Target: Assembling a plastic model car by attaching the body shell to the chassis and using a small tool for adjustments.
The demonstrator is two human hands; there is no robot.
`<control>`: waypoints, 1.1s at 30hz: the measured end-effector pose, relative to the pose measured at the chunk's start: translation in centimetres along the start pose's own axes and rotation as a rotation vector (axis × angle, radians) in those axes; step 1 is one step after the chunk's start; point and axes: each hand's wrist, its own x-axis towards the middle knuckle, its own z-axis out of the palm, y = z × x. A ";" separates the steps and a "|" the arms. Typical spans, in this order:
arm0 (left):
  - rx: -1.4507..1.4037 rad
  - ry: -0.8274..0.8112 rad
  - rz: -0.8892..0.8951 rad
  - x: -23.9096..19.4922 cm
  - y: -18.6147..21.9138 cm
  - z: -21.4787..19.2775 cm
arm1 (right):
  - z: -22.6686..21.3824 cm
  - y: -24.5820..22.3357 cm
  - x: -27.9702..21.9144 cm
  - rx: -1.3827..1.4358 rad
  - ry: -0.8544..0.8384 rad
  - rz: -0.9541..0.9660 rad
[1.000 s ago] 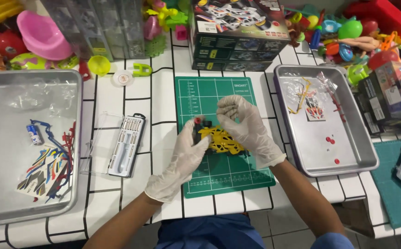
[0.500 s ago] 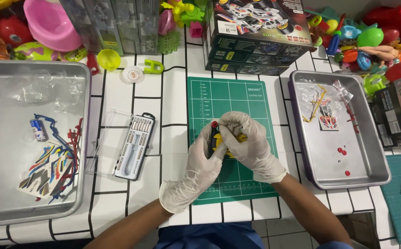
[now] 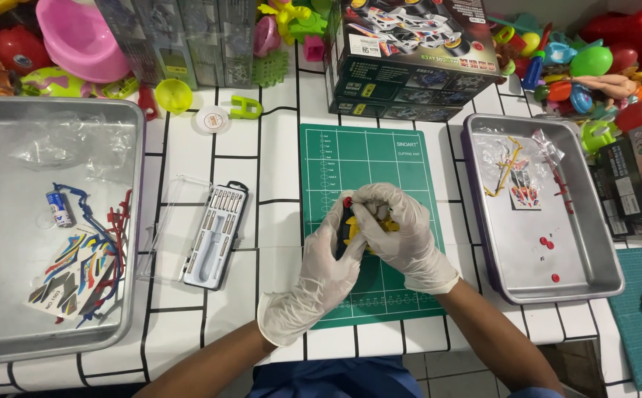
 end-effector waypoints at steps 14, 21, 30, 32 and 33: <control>0.010 -0.003 0.146 -0.1 0.7 0.0 | -0.7 0.5 0.1 0.001 -0.011 -0.164; 0.071 0.004 0.233 -0.8 1.8 -0.1 | -1.7 -0.3 -0.2 -0.138 -0.025 -0.287; 0.302 0.022 0.327 -1.5 0.8 0.6 | -3.6 -1.4 0.5 -0.039 -0.015 -0.371; 0.376 0.048 0.424 -1.6 1.7 0.7 | -4.1 -1.6 0.5 0.044 -0.027 -0.326; 0.378 0.044 0.426 -1.7 1.7 0.8 | -4.2 -1.6 0.5 0.044 -0.022 -0.325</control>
